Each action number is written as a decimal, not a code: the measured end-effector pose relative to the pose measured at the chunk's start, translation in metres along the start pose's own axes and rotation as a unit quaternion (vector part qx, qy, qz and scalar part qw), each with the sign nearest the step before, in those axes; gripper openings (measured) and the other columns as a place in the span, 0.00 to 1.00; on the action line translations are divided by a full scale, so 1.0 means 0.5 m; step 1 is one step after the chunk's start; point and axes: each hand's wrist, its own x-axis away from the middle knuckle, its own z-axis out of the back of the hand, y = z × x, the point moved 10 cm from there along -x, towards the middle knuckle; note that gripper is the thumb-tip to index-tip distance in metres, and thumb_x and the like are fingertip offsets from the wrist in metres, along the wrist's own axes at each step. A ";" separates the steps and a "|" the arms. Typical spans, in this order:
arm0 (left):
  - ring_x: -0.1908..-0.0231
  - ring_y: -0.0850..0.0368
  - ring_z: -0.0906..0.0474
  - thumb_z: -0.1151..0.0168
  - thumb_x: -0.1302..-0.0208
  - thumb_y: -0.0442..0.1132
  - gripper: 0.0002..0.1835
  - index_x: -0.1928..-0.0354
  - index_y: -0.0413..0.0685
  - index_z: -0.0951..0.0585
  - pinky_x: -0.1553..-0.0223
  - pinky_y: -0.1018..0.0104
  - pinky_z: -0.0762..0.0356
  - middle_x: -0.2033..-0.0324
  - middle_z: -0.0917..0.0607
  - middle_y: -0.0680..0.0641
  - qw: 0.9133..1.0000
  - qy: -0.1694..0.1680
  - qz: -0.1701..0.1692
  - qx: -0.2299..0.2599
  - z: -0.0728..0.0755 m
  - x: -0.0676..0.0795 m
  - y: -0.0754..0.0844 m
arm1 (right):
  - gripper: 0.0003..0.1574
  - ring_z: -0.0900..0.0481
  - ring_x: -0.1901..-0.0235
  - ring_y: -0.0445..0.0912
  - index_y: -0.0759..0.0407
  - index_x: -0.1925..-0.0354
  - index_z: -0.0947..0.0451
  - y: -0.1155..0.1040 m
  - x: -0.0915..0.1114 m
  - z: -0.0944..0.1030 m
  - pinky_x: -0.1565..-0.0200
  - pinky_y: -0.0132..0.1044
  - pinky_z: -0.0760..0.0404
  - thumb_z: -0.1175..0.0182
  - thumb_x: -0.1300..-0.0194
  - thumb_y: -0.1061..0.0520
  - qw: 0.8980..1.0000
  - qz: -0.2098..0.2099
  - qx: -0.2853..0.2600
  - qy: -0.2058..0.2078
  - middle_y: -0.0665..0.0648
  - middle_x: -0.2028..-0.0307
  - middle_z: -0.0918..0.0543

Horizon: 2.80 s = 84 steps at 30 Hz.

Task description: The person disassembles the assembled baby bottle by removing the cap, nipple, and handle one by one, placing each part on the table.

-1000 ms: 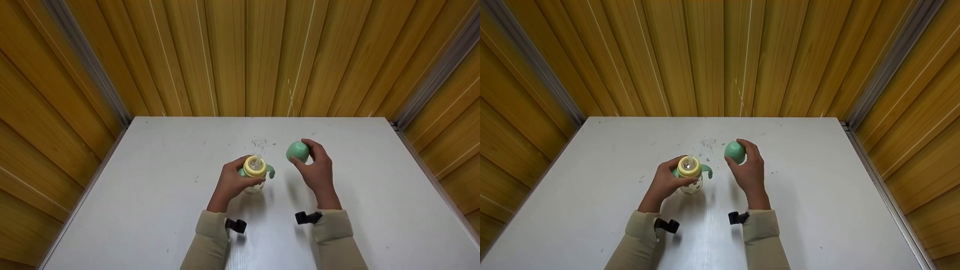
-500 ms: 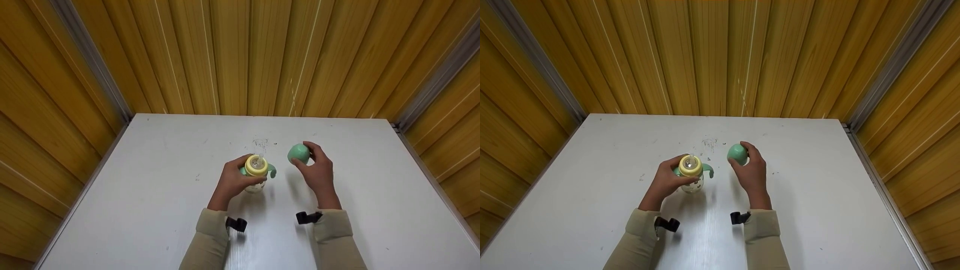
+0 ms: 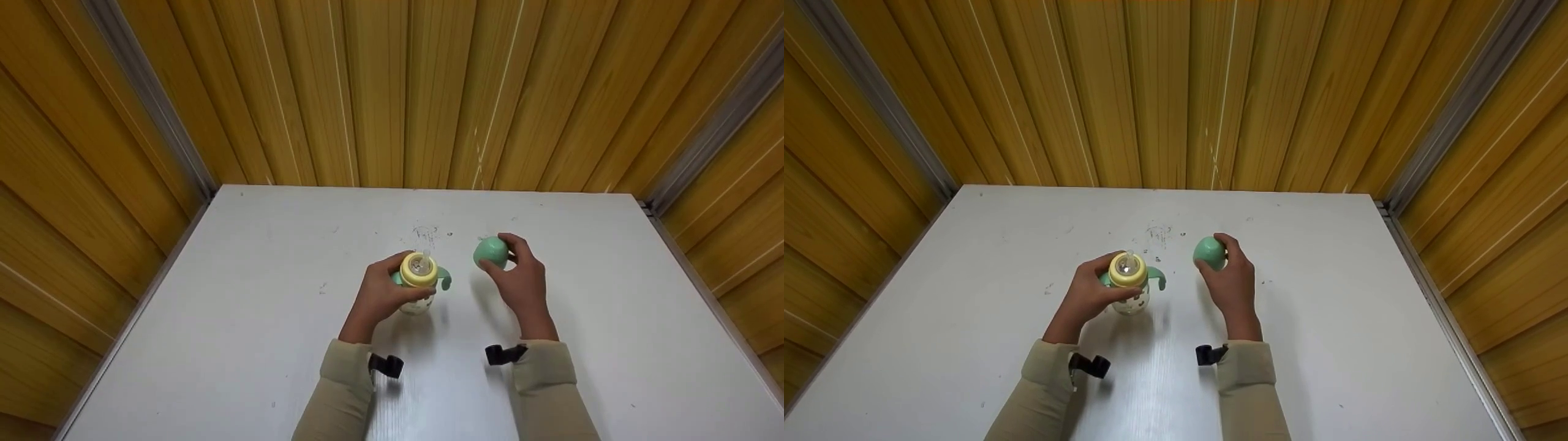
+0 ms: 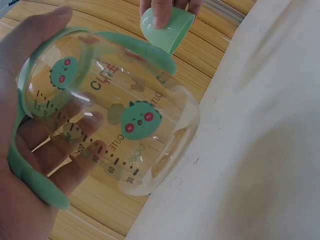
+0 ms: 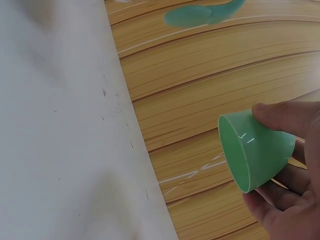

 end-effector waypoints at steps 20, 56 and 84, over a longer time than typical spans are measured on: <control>0.49 0.61 0.22 0.19 0.66 0.59 0.39 0.45 0.68 0.20 0.44 0.53 0.26 0.52 0.16 0.63 1.000 -0.006 -0.009 0.009 -0.002 0.000 0.008 | 0.38 0.29 0.36 0.58 0.56 0.36 0.34 0.030 -0.006 -0.020 0.37 0.55 0.30 0.31 0.42 0.55 1.000 -0.019 -0.003 -0.023 0.60 0.36 0.28; 0.49 0.62 0.22 0.18 0.67 0.58 0.39 0.44 0.69 0.20 0.44 0.54 0.26 0.52 0.16 0.64 1.000 -0.015 -0.002 0.009 -0.006 0.003 0.001 | 0.39 0.36 0.31 0.59 0.56 0.33 0.36 0.119 -0.008 -0.061 0.34 0.51 0.32 0.33 0.40 0.57 0.993 -0.091 0.004 -0.079 0.60 0.31 0.33; 0.48 0.61 0.23 0.19 0.66 0.59 0.42 0.42 0.65 0.21 0.44 0.54 0.25 0.50 0.17 0.62 1.000 -0.017 0.012 -0.002 -0.007 0.003 -0.002 | 0.33 0.34 0.32 0.60 0.55 0.39 0.31 0.145 -0.005 -0.066 0.36 0.53 0.30 0.33 0.41 0.57 0.991 -0.101 0.009 -0.087 0.62 0.34 0.29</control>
